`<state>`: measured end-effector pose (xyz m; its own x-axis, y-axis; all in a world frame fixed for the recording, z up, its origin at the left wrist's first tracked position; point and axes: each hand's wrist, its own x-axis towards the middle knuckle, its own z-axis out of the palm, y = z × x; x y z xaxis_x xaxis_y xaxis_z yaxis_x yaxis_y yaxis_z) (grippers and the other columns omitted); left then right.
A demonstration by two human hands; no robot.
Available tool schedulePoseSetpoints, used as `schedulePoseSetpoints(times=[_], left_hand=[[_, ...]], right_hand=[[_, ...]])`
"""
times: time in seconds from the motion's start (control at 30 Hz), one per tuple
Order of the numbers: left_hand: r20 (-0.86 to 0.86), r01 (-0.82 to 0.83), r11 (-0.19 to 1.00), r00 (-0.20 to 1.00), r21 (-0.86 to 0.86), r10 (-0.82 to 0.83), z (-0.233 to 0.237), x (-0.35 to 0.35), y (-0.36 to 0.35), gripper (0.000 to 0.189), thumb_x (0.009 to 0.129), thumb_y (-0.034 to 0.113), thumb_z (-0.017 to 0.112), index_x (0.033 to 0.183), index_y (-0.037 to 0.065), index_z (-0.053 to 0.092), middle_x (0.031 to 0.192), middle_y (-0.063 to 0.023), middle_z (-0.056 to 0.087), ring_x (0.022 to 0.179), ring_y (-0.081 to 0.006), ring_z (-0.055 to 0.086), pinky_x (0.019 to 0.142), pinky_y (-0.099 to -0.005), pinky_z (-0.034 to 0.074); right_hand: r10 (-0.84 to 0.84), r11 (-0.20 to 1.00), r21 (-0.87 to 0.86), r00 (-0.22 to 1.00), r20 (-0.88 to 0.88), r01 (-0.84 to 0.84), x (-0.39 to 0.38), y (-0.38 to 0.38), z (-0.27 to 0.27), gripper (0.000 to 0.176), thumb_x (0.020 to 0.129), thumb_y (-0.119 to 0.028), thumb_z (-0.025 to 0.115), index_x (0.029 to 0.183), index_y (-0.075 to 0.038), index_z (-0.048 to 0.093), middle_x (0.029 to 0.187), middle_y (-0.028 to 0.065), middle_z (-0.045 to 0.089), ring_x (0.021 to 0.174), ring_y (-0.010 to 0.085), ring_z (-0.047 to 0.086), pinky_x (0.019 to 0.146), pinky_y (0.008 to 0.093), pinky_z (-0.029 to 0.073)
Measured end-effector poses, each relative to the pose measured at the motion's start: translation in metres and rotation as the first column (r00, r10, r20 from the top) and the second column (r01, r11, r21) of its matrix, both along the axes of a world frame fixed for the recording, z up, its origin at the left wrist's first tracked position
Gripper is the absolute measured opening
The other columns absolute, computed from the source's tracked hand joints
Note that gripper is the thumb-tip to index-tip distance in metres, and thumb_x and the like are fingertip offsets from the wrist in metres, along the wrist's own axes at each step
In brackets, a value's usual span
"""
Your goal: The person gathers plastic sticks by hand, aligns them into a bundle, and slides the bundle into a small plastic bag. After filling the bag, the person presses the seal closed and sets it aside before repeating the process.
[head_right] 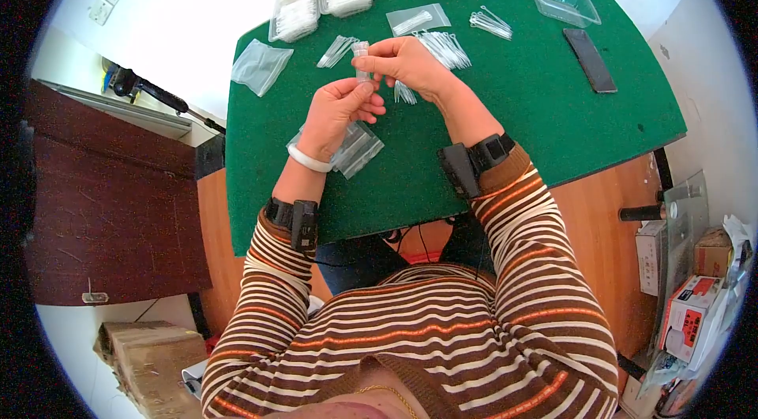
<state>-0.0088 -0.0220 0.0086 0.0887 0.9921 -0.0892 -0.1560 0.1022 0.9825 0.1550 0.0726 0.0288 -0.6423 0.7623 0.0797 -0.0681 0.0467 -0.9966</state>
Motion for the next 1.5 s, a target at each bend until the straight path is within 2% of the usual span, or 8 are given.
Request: schedulePoseSetpoints(times=[0.07,0.17,0.5,0.6,0.77,0.87,1.3,1.5], left_hand=[[0.056,-0.024,1.000,0.998,-0.011,0.025,0.0025,0.0003,-0.0004,0.023,0.097,0.021,0.062,0.103,0.000,0.067,0.089,-0.0090,0.070,0.077,-0.0156,0.069,0.064,-0.0251,0.054],[0.053,0.003,1.000,0.999,-0.011,-0.002,-0.0025,-0.0019,0.0013,0.023,0.097,0.021,0.062,0.102,0.000,0.067,0.088,-0.0089,0.070,0.076,-0.0155,0.069,0.064,-0.0249,0.054],[-0.023,0.018,1.000,1.000,0.004,-0.018,0.0000,0.0023,0.0004,0.024,0.096,0.022,0.063,0.101,-0.001,0.067,0.087,-0.0096,0.070,0.074,-0.0150,0.068,0.063,-0.0243,0.054],[0.099,0.042,0.999,0.994,-0.023,-0.040,0.0045,0.0029,-0.0015,0.026,0.097,0.022,0.063,0.108,-0.001,0.065,0.091,-0.0093,0.070,0.079,-0.0157,0.069,0.067,-0.0251,0.055],[0.133,0.072,0.997,0.989,-0.013,-0.069,0.0025,0.0007,-0.0016,0.028,0.097,0.022,0.063,0.111,-0.002,0.064,0.093,-0.0102,0.071,0.080,-0.0159,0.069,0.069,-0.0259,0.055],[0.086,0.043,0.998,0.995,-0.036,-0.040,0.0000,-0.0009,-0.0011,0.027,0.097,0.021,0.063,0.111,-0.002,0.065,0.093,-0.0109,0.071,0.081,-0.0163,0.069,0.070,-0.0266,0.056],[0.007,-0.078,0.996,0.997,0.034,0.077,0.0002,0.0023,0.0007,0.026,0.097,0.020,0.062,0.109,-0.003,0.066,0.090,-0.0102,0.070,0.078,-0.0165,0.069,0.068,-0.0272,0.056],[0.009,-0.116,0.993,0.993,0.031,0.116,-0.0002,0.0040,0.0025,0.021,0.096,0.019,0.063,0.098,-0.001,0.066,0.084,-0.0089,0.070,0.071,-0.0150,0.067,0.062,-0.0258,0.054]], right_hand=[[-0.020,1.000,0.015,1.000,0.006,0.020,-0.0012,0.0004,0.0001,0.024,0.086,-0.028,0.075,0.084,-0.004,0.074,0.067,-0.0022,0.061,0.060,0.0061,0.052,0.055,0.0213,0.042],[0.019,1.000,-0.004,0.998,0.061,-0.019,-0.0002,0.0020,-0.0009,0.026,0.089,-0.026,0.071,0.096,-0.002,0.075,0.072,-0.0019,0.062,0.063,0.0053,0.050,0.055,0.0202,0.040],[-0.005,1.000,0.024,1.000,0.007,0.005,-0.0016,0.0055,-0.0075,0.024,0.089,-0.025,0.071,0.095,-0.002,0.076,0.072,-0.0022,0.063,0.062,0.0049,0.049,0.056,0.0203,0.040],[-0.013,0.999,0.034,1.000,-0.017,0.014,-0.0002,0.0049,-0.0064,0.024,0.088,-0.027,0.072,0.094,-0.004,0.077,0.070,-0.0026,0.062,0.062,0.0051,0.050,0.055,0.0207,0.040],[0.016,1.000,0.008,0.999,-0.031,-0.015,0.0042,0.0066,-0.0037,0.024,0.088,-0.028,0.072,0.095,-0.005,0.077,0.073,-0.0024,0.064,0.064,0.0050,0.050,0.058,0.0205,0.041],[0.051,0.999,0.005,0.998,-0.020,-0.051,0.0027,0.0065,-0.0054,0.024,0.088,-0.028,0.071,0.095,-0.006,0.077,0.074,-0.0025,0.065,0.064,0.0049,0.050,0.059,0.0203,0.041],[-0.101,0.995,0.025,0.995,-0.025,0.101,-0.0020,0.0049,-0.0083,0.026,0.088,-0.029,0.073,0.091,-0.003,0.074,0.070,-0.0031,0.061,0.063,0.0044,0.051,0.056,0.0206,0.041],[-0.183,0.981,0.067,0.983,0.008,0.182,-0.0019,0.0053,-0.0080,0.023,0.090,-0.027,0.072,0.084,-0.005,0.071,0.069,-0.0034,0.060,0.061,0.0031,0.050,0.054,0.0194,0.039]])
